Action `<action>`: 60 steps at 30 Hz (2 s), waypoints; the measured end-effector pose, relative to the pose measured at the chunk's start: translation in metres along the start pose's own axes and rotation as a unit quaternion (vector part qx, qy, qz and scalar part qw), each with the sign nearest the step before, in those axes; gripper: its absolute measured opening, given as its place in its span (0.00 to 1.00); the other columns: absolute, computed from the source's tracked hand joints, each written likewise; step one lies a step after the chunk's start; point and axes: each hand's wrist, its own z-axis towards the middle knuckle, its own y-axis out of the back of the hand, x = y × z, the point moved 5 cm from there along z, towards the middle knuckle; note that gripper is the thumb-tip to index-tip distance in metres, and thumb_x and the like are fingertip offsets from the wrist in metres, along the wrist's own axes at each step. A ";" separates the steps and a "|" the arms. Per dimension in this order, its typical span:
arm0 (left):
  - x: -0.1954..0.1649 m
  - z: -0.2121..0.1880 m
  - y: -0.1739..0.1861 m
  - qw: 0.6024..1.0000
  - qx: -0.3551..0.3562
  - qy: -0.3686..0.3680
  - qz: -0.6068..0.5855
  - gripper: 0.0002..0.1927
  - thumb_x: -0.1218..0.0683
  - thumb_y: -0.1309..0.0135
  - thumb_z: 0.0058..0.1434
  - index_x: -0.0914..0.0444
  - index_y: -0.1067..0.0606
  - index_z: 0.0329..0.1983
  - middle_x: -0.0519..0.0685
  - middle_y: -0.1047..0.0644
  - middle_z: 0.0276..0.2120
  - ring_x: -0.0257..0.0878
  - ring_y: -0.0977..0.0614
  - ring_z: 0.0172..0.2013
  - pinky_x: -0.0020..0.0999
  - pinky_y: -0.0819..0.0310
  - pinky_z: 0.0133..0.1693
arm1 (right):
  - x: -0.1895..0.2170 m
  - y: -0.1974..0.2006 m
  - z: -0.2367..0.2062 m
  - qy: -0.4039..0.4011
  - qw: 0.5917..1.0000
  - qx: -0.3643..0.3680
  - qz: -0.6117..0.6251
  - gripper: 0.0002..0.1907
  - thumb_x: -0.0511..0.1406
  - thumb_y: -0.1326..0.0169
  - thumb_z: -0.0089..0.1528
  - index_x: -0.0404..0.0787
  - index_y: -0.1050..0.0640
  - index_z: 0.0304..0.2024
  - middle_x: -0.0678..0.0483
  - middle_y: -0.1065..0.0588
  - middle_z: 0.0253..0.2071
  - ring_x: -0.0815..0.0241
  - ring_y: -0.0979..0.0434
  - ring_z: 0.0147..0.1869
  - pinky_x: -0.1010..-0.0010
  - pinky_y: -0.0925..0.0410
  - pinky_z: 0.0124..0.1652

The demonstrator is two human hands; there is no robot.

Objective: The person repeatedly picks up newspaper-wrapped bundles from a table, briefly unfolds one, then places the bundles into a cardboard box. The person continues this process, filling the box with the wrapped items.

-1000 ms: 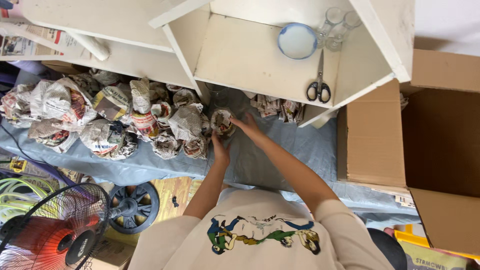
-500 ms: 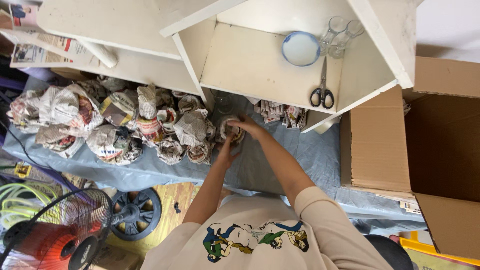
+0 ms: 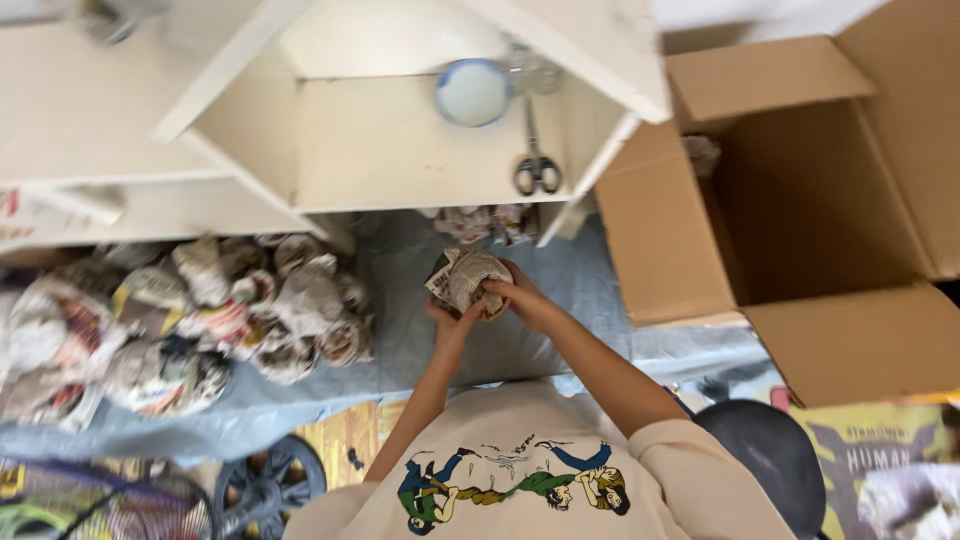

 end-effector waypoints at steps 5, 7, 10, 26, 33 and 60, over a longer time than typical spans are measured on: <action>-0.069 -0.043 -0.048 0.975 0.123 -0.184 -0.034 0.60 0.45 0.37 0.58 0.63 0.66 0.79 0.63 0.47 0.74 0.52 0.41 0.72 0.46 0.44 0.69 | 0.079 -0.016 -0.118 0.189 0.975 -0.096 -0.063 0.59 0.38 0.34 0.54 0.39 0.56 0.78 0.41 0.42 0.73 0.48 0.42 0.77 0.62 0.43 0.69; -0.114 -0.066 -0.075 0.950 0.199 -0.239 -0.001 0.60 0.44 0.41 0.59 0.62 0.68 0.80 0.63 0.50 0.77 0.52 0.45 0.76 0.47 0.48 0.73 | 0.119 -0.026 -0.168 0.238 0.958 -0.117 -0.109 0.61 0.36 0.34 0.52 0.39 0.58 0.78 0.40 0.44 0.74 0.47 0.43 0.77 0.61 0.43 0.70; -0.180 -0.093 -0.127 0.913 0.313 -0.260 0.023 0.63 0.46 0.39 0.58 0.61 0.72 0.79 0.64 0.52 0.77 0.53 0.48 0.78 0.49 0.51 0.75 | 0.183 -0.014 -0.242 0.286 0.925 -0.144 -0.205 0.63 0.31 0.35 0.50 0.40 0.59 0.78 0.39 0.47 0.76 0.47 0.47 0.80 0.59 0.46 0.72; -0.114 0.016 -0.427 0.849 0.435 0.200 0.223 0.48 0.32 0.44 0.50 0.60 0.34 0.71 0.55 0.34 0.69 0.47 0.33 0.67 0.51 0.37 0.63 | 0.318 0.242 -0.246 -0.068 0.974 -0.152 -0.151 0.30 0.38 0.46 0.54 0.41 0.30 0.60 0.50 0.25 0.55 0.54 0.25 0.60 0.45 0.30 0.56; -0.056 0.101 -0.470 0.793 0.366 0.240 0.423 0.44 0.33 0.49 0.57 0.59 0.38 0.73 0.55 0.39 0.71 0.48 0.37 0.69 0.51 0.41 0.65 | 0.246 0.324 -0.119 -0.231 0.942 -0.189 -0.154 0.32 0.50 0.51 0.59 0.49 0.36 0.64 0.46 0.29 0.62 0.45 0.28 0.65 0.44 0.33 0.60; -0.014 0.144 -0.473 0.702 0.399 0.169 0.565 0.37 0.44 0.46 0.58 0.62 0.34 0.70 0.58 0.35 0.69 0.47 0.32 0.66 0.38 0.38 0.64 | 0.187 0.372 -0.078 -0.200 0.915 -0.285 -0.202 0.42 0.46 0.40 0.57 0.49 0.42 0.70 0.48 0.31 0.65 0.47 0.27 0.63 0.46 0.28 0.55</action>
